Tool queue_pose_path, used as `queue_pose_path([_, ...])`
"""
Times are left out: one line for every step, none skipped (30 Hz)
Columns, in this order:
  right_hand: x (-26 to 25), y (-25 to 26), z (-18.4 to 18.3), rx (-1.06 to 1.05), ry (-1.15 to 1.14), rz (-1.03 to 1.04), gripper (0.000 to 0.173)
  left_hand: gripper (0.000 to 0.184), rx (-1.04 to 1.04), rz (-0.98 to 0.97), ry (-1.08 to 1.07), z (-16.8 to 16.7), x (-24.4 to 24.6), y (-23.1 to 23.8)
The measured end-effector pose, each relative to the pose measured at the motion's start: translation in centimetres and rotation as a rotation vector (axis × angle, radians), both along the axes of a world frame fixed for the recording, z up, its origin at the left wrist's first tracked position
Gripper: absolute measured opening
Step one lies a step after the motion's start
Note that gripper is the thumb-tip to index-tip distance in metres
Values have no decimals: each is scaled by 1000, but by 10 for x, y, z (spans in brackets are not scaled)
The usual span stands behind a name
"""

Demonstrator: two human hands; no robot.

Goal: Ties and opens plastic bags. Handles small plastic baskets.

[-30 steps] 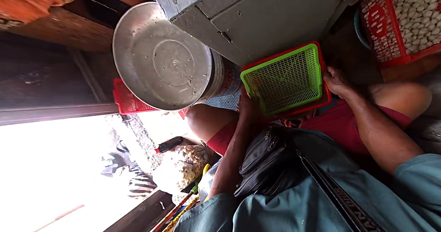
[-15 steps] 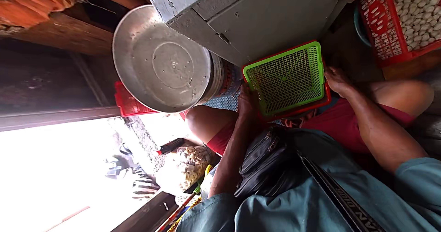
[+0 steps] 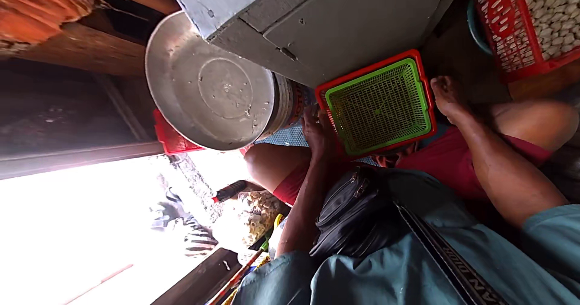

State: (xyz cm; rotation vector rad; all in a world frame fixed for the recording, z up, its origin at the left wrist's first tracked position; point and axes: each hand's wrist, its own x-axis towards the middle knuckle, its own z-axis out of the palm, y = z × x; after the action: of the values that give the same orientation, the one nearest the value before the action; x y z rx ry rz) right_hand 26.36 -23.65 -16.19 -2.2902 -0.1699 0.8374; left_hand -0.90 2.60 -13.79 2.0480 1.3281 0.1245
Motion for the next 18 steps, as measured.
queue_pose_path([0, 0, 1, -6, 38, -22, 59, 56, -80, 84, 5, -4, 0, 3])
queue_pose_path([0, -1, 1, -5, 101, -32, 65, 58, -212, 174, 11, -7, 1, 3])
queue_pose_path([0, -2, -2, 1, 169, -39, 69, 67, -389, 270, 15, -9, 4, 2])
queue_pose_path([1, -1, -7, 8, 213, -44, 70, 79, -547, 352, 15, -16, 6, 0])
queue_pose_path([1, -1, -11, 14, 241, -46, 70, 89, -663, 420, -9, -28, 6, -1])
queue_pose_path([1, -1, -12, 15, 257, -54, 69, 94, -725, 477, -53, -39, 6, -3])
queue_pose_path([1, 0, -11, 15, 262, -71, 67, 98, -758, 504, -82, -50, 4, -3])
queue_pose_path([1, 0, -10, 12, 268, -90, 65, 100, -763, 518, -85, -59, 2, -3])
queue_pose_path([0, 0, -10, 2, 278, -108, 66, 100, -766, 538, -75, -63, 1, -3])
queue_pose_path([-1, -1, -11, -13, 293, -120, 67, 101, -795, 555, -58, -61, 0, -4])
queue_pose_path([-1, -1, -14, -22, 313, -126, 67, 100, -819, 568, -56, -57, 1, -3])
queue_pose_path([0, -2, -20, -25, 343, -128, 64, 95, -847, 567, -89, -49, 6, -4])
queue_pose_path([2, -5, -26, -38, 376, -124, 61, 90, -904, 573, -149, -40, 9, -5])
queue_pose_path([4, -4, -30, -46, 398, -117, 56, 83, -955, 560, -205, -33, 11, -6])
queue_pose_path([4, -2, -29, -53, 402, -125, 51, 77, -975, 541, -240, -32, 9, -5])
queue_pose_path([3, 0, -27, -57, 403, -130, 47, 72, -974, 533, -246, -30, 8, -5])
queue_pose_path([3, 1, -24, -58, 404, -133, 46, 70, -971, 521, -242, -25, 8, -5])
queue_pose_path([3, 2, -22, -54, 404, -147, 46, 69, -957, 511, -235, -25, 9, -6])
